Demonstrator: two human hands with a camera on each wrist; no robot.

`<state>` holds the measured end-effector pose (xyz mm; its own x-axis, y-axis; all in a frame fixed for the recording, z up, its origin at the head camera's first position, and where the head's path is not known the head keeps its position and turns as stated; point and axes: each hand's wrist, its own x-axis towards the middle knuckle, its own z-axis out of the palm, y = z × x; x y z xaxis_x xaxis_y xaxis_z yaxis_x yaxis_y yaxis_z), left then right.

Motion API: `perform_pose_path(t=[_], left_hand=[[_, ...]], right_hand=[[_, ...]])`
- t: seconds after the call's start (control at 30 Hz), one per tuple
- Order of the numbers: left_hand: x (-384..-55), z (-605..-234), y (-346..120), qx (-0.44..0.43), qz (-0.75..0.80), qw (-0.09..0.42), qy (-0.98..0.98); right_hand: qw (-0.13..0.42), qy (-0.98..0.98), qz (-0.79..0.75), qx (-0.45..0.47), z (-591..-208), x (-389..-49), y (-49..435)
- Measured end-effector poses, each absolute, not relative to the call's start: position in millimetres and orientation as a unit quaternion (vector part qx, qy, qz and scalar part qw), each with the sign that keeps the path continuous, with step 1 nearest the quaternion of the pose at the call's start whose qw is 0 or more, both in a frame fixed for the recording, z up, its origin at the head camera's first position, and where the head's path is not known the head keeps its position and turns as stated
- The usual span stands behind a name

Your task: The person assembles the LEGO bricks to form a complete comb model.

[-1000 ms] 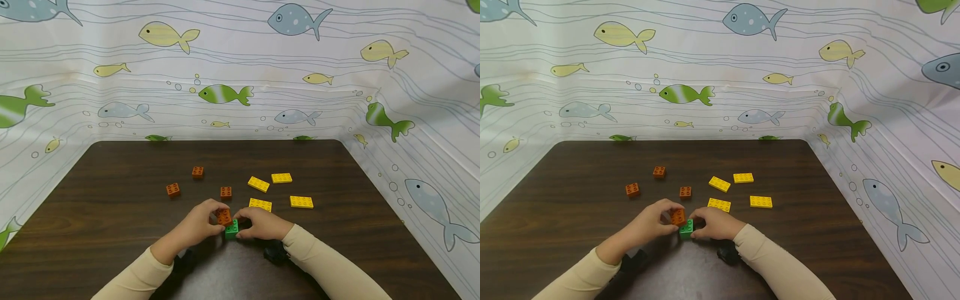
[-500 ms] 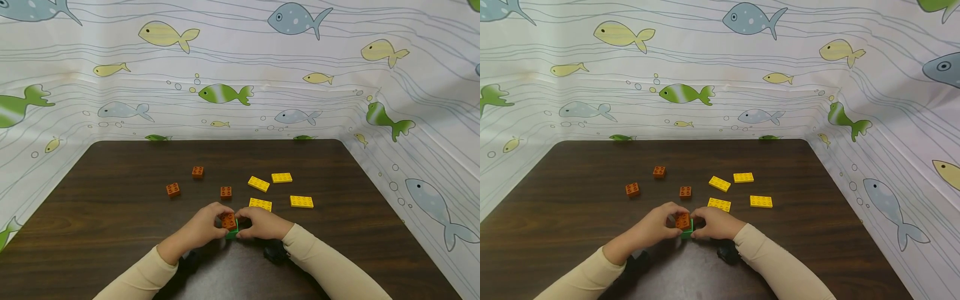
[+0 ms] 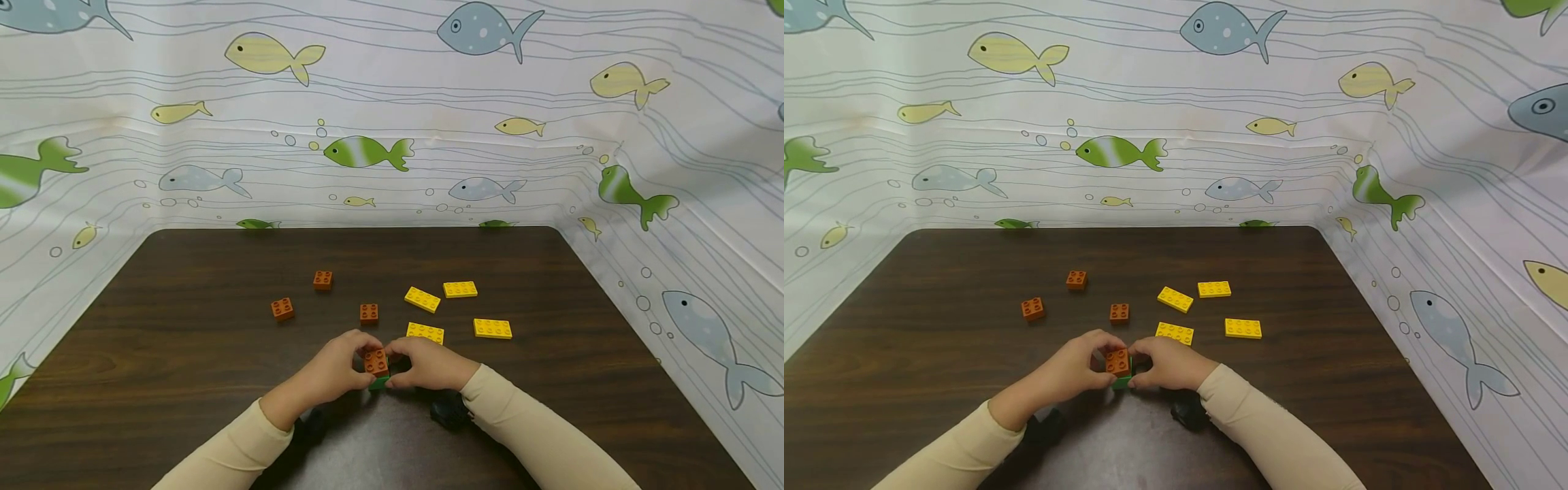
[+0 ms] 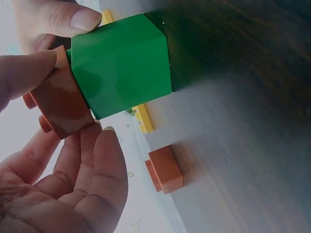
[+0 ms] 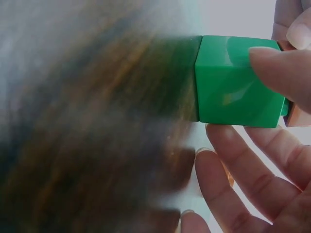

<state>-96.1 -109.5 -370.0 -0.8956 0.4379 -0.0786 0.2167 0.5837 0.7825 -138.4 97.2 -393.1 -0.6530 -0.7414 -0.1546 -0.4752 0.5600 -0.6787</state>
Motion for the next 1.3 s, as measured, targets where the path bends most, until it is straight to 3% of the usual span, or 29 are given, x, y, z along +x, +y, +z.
perform_pose_path(t=[0.37,0.97,1.3], left_hand=[[-96,-370,-109,0.186,0.414,0.133,0.881],[-96,-367,-105,0.182,0.395,0.132,0.891],[-96,-368,-108,0.167,0.413,0.136,0.885]], right_hand=[[0.205,0.854,-0.324,-0.351,-391,-134,99],[0.135,0.860,-0.359,-0.336,-383,-121,102],[0.137,0.858,-0.355,-0.345,-382,-121,101]])
